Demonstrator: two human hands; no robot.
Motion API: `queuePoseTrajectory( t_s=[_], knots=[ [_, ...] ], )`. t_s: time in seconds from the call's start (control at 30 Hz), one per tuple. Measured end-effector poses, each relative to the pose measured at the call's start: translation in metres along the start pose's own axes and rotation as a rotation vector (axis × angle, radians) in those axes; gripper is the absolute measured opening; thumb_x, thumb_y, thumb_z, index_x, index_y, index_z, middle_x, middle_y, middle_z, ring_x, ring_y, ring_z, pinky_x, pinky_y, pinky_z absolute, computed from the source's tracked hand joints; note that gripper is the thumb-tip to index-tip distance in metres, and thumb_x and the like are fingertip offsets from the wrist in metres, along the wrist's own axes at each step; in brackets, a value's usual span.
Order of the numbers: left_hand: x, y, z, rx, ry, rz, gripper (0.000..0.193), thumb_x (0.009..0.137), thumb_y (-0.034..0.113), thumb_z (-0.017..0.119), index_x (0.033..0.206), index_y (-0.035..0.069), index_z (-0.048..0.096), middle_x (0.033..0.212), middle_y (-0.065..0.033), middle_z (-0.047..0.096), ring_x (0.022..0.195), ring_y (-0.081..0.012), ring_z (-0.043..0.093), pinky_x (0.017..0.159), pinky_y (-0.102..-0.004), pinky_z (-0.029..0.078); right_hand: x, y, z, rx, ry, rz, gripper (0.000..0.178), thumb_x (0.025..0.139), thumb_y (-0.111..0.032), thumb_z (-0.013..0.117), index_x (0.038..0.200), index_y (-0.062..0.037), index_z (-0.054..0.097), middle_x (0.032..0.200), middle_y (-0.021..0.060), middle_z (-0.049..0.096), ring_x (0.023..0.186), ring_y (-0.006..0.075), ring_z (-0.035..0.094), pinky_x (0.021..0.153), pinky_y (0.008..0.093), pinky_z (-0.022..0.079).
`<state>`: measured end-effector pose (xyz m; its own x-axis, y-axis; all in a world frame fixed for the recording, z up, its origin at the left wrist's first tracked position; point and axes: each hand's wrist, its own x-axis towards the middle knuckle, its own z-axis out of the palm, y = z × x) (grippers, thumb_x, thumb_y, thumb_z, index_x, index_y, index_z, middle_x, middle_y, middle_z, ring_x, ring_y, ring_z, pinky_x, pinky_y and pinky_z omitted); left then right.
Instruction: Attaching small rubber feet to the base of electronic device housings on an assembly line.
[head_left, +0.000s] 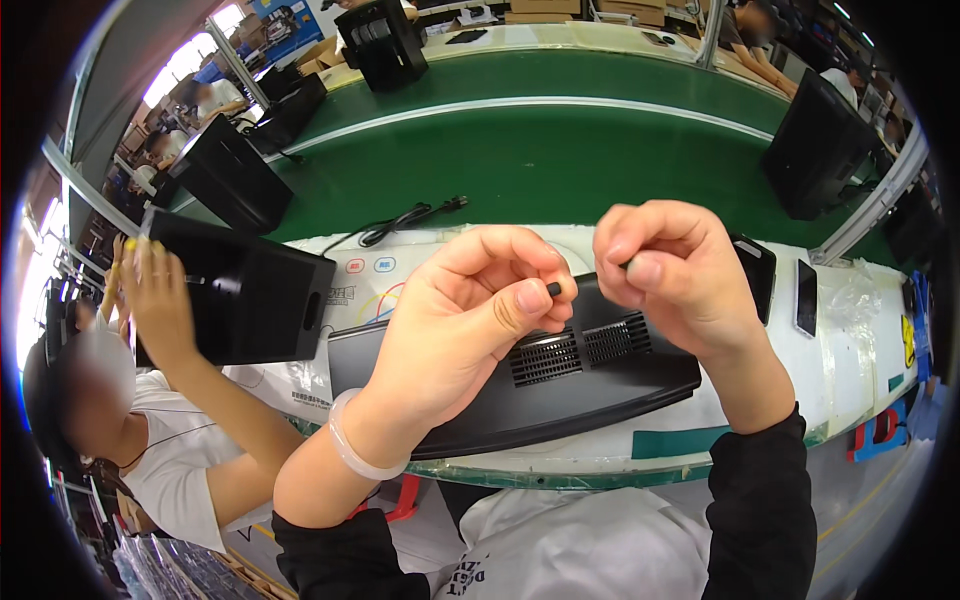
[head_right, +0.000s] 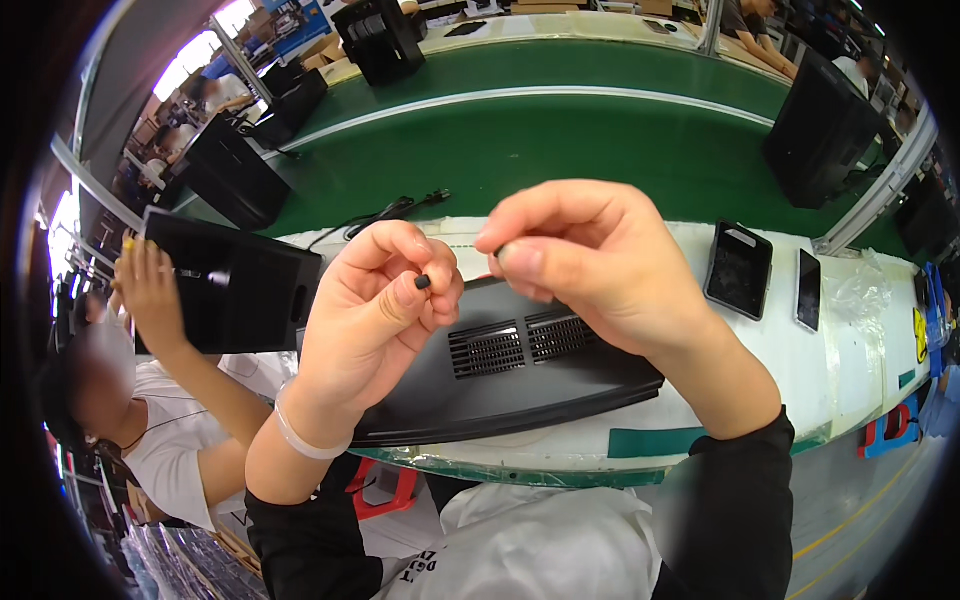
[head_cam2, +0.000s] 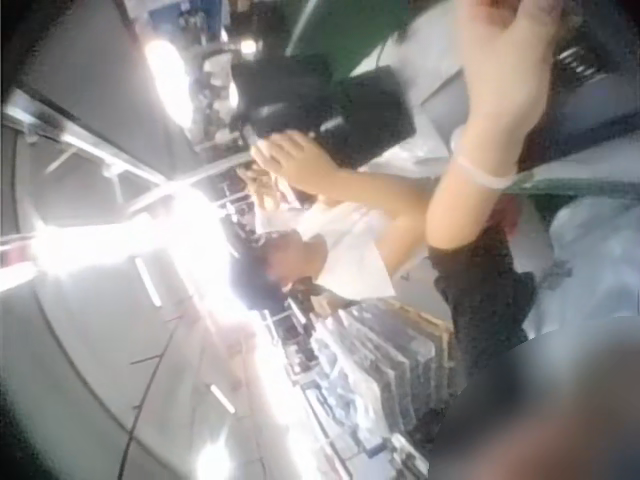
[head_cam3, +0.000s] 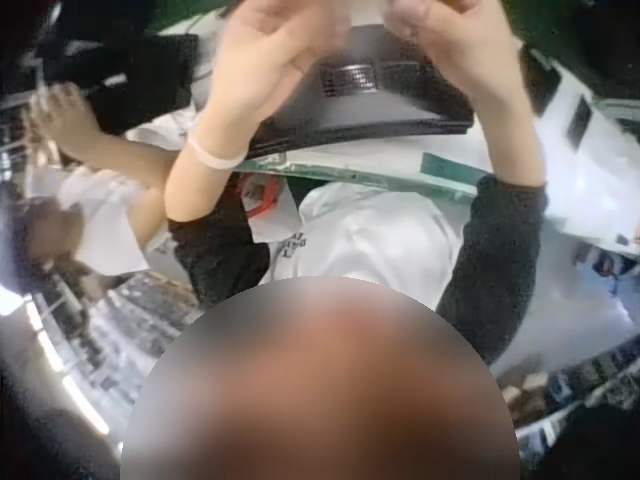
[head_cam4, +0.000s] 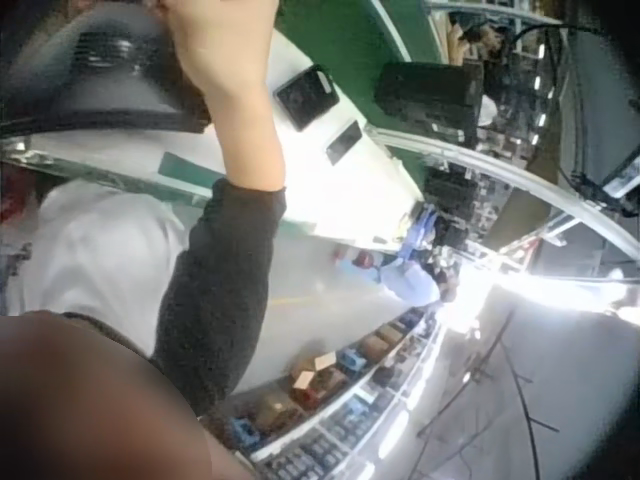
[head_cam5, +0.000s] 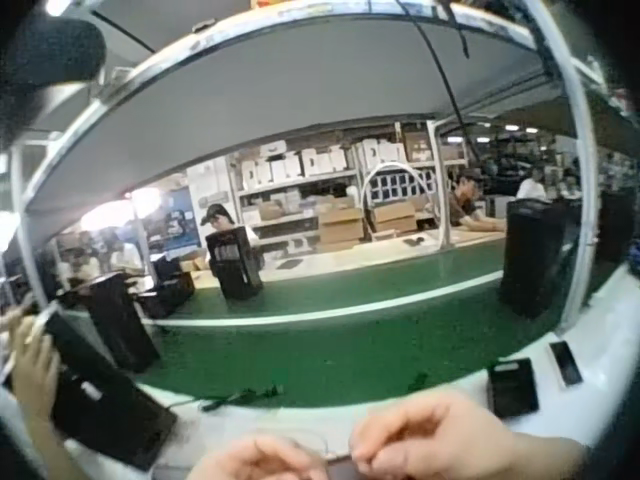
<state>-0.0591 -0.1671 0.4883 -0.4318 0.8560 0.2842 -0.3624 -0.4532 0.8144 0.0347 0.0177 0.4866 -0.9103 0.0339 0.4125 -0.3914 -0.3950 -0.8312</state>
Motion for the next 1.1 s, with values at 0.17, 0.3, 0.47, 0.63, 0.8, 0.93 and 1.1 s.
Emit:
queuePoseTrajectory(
  t_s=[0.17, 0.3, 0.47, 0.63, 0.8, 0.93, 1.1],
  knots=[
    [-0.006, 0.007, 0.001, 0.162, 0.099, 0.049, 0.014, 0.092, 0.016, 0.058, 0.101, 0.006, 0.054, 0.09, -0.0065, 0.055, 0.082, -0.0154, 0.054, 0.074, -0.0268, 0.047, -0.003, 0.003, -0.002, 0.017, -0.001, 0.05, 0.012, 0.08, -0.007, 0.068, 0.09, -0.0041, 0.061, 0.078, 0.0104, 0.06, 0.064, 0.0136, 0.052, 0.054, 0.0252, 0.043],
    [-0.009, 0.008, -0.016, 0.126, 0.045, 0.112, 0.018, 0.09, 0.016, 0.061, 0.102, 0.002, 0.058, 0.094, -0.0068, 0.063, 0.085, -0.0131, 0.06, 0.077, -0.0264, 0.05, -0.005, 0.001, -0.006, -0.019, 0.012, 0.062, 0.013, 0.079, -0.005, 0.068, 0.089, -0.0041, 0.06, 0.08, 0.0115, 0.061, 0.063, 0.0144, 0.053, 0.054, 0.0259, 0.044],
    [-0.017, 0.018, -0.027, 0.275, 0.086, 0.142, 0.016, 0.09, 0.014, 0.062, 0.1, 0.001, 0.059, 0.089, -0.0062, 0.064, 0.081, -0.013, 0.06, 0.075, -0.0263, 0.05, -0.007, -0.003, -0.022, -0.08, 0.086, 0.094, 0.016, 0.078, -0.008, 0.069, 0.09, -0.0007, 0.061, 0.075, 0.0125, 0.061, 0.057, 0.0158, 0.059, 0.049, 0.0239, 0.051],
    [-0.018, 0.038, -0.02, 0.794, 0.284, 0.077, 0.012, 0.086, 0.008, 0.065, 0.091, -0.003, 0.063, 0.087, -0.0057, 0.065, 0.079, -0.012, 0.061, 0.073, -0.0241, 0.051, -0.008, -0.018, -0.033, -0.412, 0.211, 0.053, 0.013, 0.078, -0.004, 0.066, 0.089, -0.0002, 0.06, 0.077, 0.0096, 0.063, 0.062, 0.0138, 0.063, 0.053, 0.0231, 0.052],
    [-0.014, 0.048, -0.038, 1.532, -0.076, 0.094, 0.013, 0.077, 0.0, 0.064, 0.09, 0.0, 0.062, 0.078, -0.008, 0.061, 0.069, -0.0178, 0.058, 0.064, -0.0294, 0.047, -0.01, -0.031, -0.05, -0.638, 0.262, 0.078, 0.011, 0.074, 0.006, 0.061, 0.084, 0.0004, 0.062, 0.076, 0.0091, 0.064, 0.061, 0.0127, 0.063, 0.054, 0.0219, 0.052],
    [-0.017, 0.042, -0.04, 1.539, -0.11, 0.104, 0.007, 0.078, -0.001, 0.062, 0.085, -0.001, 0.061, 0.079, -0.0084, 0.058, 0.071, -0.0202, 0.057, 0.066, -0.0295, 0.046, -0.016, -0.031, -0.055, -0.826, 0.21, 0.064, 0.013, 0.071, 0.012, 0.06, 0.079, 0.0022, 0.064, 0.079, 0.0081, 0.062, 0.065, 0.0122, 0.06, 0.059, 0.021, 0.05],
    [-0.021, 0.045, -0.042, 1.486, -0.12, 0.017, 0.005, 0.078, -0.003, 0.061, 0.083, -0.002, 0.06, 0.083, -0.0081, 0.058, 0.076, -0.0196, 0.058, 0.068, -0.0286, 0.047, -0.025, -0.029, -0.053, -1.018, 0.16, 0.013, 0.014, 0.07, 0.013, 0.06, 0.079, 0.0037, 0.064, 0.084, 0.0065, 0.058, 0.075, 0.0114, 0.056, 0.065, 0.0209, 0.046]
  ],
)
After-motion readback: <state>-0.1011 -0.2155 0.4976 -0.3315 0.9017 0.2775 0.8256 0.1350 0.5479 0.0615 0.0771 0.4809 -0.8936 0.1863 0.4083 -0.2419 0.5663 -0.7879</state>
